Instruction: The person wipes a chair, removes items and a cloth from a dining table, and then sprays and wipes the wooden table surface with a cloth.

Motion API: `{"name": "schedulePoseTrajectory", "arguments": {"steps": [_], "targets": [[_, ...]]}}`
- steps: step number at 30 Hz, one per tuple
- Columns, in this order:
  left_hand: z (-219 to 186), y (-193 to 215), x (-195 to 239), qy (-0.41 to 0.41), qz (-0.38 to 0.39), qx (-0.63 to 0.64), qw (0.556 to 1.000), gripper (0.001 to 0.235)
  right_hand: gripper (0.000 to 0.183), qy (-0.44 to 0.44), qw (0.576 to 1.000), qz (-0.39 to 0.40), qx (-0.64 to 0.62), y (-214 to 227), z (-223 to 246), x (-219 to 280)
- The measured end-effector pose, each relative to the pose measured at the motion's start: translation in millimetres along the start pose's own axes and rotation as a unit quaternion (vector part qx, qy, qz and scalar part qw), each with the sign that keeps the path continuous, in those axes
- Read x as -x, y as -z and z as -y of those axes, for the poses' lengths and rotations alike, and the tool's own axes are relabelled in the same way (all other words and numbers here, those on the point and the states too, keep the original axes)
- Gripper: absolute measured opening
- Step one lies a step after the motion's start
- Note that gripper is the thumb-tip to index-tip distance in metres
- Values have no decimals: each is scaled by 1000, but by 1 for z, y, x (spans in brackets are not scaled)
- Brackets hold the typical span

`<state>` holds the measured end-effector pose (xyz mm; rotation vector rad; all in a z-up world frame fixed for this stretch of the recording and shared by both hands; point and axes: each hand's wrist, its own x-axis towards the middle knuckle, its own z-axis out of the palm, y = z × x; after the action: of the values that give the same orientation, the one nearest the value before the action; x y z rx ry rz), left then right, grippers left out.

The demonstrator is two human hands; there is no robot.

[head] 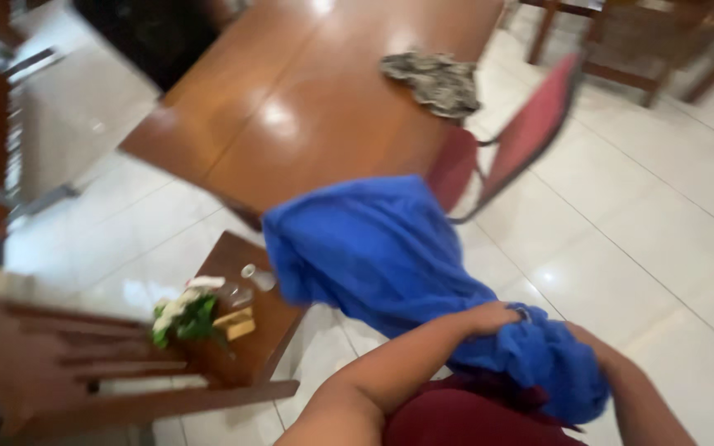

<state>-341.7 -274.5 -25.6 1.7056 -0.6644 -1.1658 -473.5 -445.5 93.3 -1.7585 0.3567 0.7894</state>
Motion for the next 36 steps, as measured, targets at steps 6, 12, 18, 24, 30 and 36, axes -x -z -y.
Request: {"name": "schedulePoseTrajectory", "arguments": {"steps": [6, 12, 18, 24, 30, 36], "targets": [[-44, -104, -91, -105, 166, 70, 978, 44, 37, -35, 968, -217, -123, 56, -87, 99], [-68, -111, -155, -118, -85, -63, 987, 43, 30, -127, 834, -535, 46, 107, -215, 156], [-77, -21, -173, -60, -358, -154, 919, 53, 33, 18, 594, -791, -148, 155, -266, 264], [-117, -68, -162, -52, -273, 457, 845, 25, 37, 114, 670, -732, -50, 172, -225, 169], [-233, -167, -64, -196, -87, 37, 976, 50, 78, 195, 844, -499, 8, 135, -146, 68], [-228, -85, 8, -254, -164, -145, 942, 124, 44, 227, 869, -353, -264, 137, -58, 66]]}}
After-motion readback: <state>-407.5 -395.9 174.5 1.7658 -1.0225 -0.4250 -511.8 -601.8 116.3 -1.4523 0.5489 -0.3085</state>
